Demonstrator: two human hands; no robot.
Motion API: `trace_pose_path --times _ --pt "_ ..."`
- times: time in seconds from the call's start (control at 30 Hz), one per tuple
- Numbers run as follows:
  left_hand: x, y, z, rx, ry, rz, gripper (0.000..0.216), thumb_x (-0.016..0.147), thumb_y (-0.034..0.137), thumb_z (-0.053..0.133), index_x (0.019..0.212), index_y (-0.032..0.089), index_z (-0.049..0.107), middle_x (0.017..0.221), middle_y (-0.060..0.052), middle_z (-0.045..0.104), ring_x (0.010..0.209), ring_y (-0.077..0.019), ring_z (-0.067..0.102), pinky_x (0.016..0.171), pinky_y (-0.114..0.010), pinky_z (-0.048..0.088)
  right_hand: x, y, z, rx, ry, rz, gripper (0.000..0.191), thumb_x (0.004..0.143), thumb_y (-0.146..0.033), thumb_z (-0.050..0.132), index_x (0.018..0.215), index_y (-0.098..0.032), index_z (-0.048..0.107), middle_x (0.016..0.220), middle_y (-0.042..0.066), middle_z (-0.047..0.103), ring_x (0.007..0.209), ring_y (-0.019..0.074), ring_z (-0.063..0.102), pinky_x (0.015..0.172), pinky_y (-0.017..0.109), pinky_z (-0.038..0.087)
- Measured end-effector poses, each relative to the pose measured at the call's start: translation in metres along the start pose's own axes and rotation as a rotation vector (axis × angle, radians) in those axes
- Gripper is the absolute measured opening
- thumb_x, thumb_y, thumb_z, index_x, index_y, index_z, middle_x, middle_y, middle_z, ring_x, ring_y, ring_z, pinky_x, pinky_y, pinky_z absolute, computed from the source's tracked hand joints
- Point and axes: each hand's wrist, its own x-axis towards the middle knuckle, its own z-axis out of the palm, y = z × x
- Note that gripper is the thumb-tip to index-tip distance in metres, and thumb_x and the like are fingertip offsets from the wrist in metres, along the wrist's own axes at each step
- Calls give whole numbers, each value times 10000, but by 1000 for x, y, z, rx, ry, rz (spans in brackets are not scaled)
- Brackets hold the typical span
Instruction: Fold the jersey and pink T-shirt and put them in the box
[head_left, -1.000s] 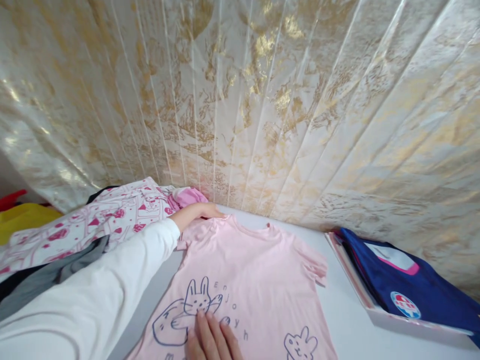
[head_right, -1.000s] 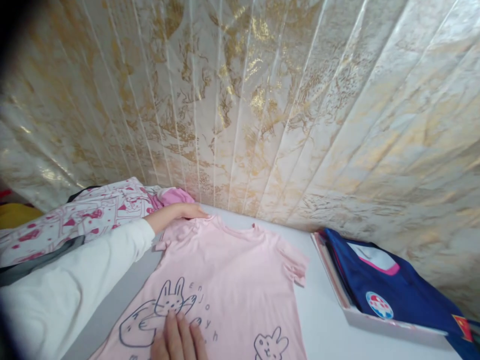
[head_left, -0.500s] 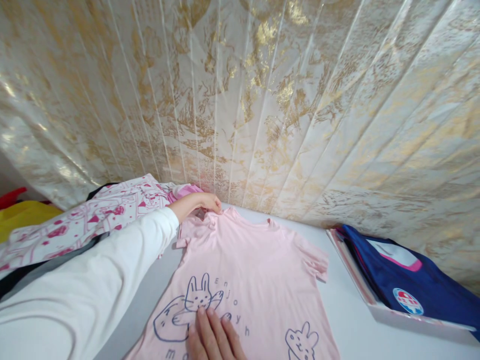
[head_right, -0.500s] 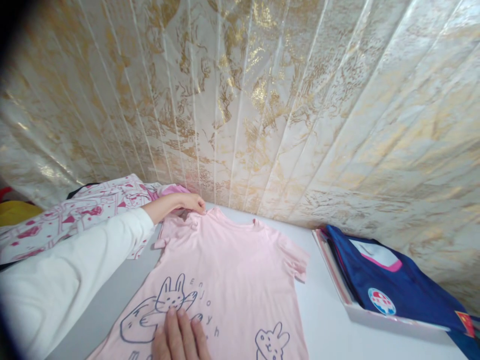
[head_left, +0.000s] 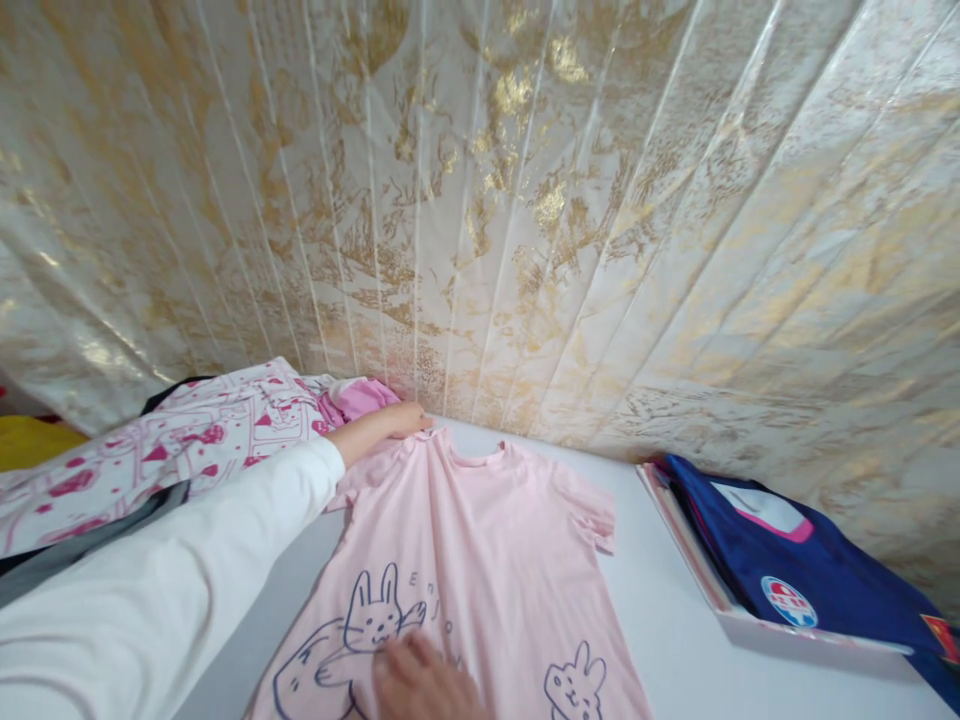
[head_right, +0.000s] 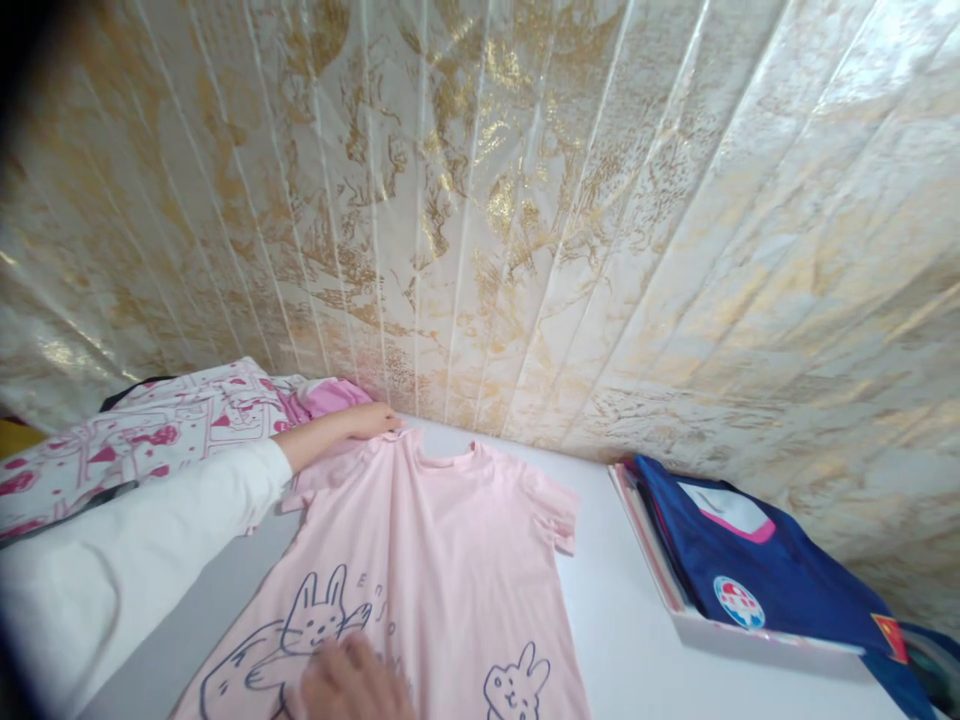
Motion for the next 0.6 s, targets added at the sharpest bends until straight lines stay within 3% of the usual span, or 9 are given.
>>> trace_pose_path --times 0.03,0.1,0.17,0.2,0.27,0.33,0.47,0.6 --pt "-2 1 -1 2 -18 -6 318 936 353 594 1184 155 584 1192 -68 593 1006 -250 613 836 -421 536 15 20 -24 -1 5 30 416 910 -372 536 1320 -307 540 1238 34 667 1157 237 616 898 372 543" --pt "-5 4 -1 11 -37 -22 322 930 357 601 1175 147 592 1188 -61 595 1003 -260 614 829 -418 539 54 72 -68 3 -143 230 438 922 -348 484 1350 -254 510 1339 59 593 1256 226 529 1001 381 463" --pt "-8 11 2 25 -21 -42 322 931 353 602 1179 148 588 1190 -64 594 1002 -256 614 828 -418 539 95 130 -97 -85 -145 503 365 913 -268 446 1244 -203 586 1228 71 652 1146 188 593 971 322 453" --pt "-10 15 4 35 1 -54 321 933 350 600 1184 151 584 1191 -67 594 1002 -250 615 829 -419 539 112 156 -103 -124 -126 568 361 909 -232 423 1214 -155 602 1147 103 679 1075 197 620 927 319 463" --pt "-13 24 9 63 68 -83 310 940 339 592 1194 162 576 1194 -77 592 1000 -233 616 833 -418 538 139 197 -101 -174 -113 630 319 887 -204 441 1103 -108 656 1018 138 699 974 222 638 876 334 454" --pt "-19 31 15 97 156 -117 304 944 334 587 1199 168 571 1194 -83 592 995 -222 617 833 -417 538 151 220 -87 -209 -103 650 251 868 -220 500 989 -114 692 951 137 696 933 231 627 857 334 431" --pt "-36 40 33 152 394 -159 282 954 321 566 1182 155 575 1195 -91 592 1055 -242 592 900 -462 493 147 231 -59 -253 -66 662 166 844 -238 550 863 -157 694 961 102 678 955 222 586 851 309 399" --pt "-46 39 49 170 582 -119 190 987 205 438 1082 141 590 1133 -132 624 1139 -287 530 956 -454 388 133 240 -65 -283 -20 711 251 917 -235 404 922 -158 642 889 80 678 834 187 599 736 268 399"
